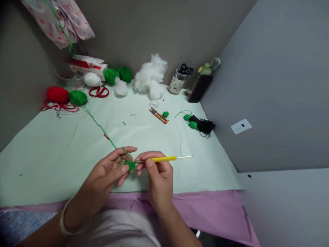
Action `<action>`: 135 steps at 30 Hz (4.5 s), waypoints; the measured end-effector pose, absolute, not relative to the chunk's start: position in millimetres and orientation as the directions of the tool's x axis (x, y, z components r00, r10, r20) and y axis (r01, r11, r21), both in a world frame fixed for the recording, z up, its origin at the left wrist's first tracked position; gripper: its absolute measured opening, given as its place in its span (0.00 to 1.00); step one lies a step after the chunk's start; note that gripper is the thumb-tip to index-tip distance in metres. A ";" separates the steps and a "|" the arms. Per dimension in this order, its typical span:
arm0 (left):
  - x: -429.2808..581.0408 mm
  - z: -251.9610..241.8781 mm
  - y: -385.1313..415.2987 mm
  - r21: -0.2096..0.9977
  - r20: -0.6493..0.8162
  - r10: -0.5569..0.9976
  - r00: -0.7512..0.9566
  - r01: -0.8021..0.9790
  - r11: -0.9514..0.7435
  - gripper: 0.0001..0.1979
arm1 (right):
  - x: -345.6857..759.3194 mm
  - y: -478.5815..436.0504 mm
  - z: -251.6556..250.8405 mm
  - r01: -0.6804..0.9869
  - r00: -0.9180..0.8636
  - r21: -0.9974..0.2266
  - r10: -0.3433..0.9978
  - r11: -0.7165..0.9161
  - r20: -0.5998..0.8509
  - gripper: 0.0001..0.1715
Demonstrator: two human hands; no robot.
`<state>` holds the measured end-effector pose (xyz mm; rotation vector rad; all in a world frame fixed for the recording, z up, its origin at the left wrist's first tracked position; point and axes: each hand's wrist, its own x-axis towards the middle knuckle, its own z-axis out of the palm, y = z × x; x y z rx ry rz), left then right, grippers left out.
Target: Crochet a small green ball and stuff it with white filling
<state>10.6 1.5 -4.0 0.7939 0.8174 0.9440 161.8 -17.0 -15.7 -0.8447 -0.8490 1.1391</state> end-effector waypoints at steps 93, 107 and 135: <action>7.0 0.1 10.8 0.678 -0.304 0.873 0.381 -0.557 0.479 0.15 | 164.3 -19.7 -17.6 -0.049 0.180 -0.906 0.896 0.420 0.405 0.13; 1.0 -1.2 6.2 0.847 -0.285 0.898 0.335 -0.352 0.399 0.14 | 165.6 -16.2 -10.3 -0.306 0.131 -0.930 0.976 0.206 0.173 0.13; 5.7 1.0 5.5 0.666 -0.364 0.841 0.400 -0.520 0.536 0.21 | 166.9 -25.2 -18.7 0.479 0.007 -0.668 0.759 0.569 0.651 0.20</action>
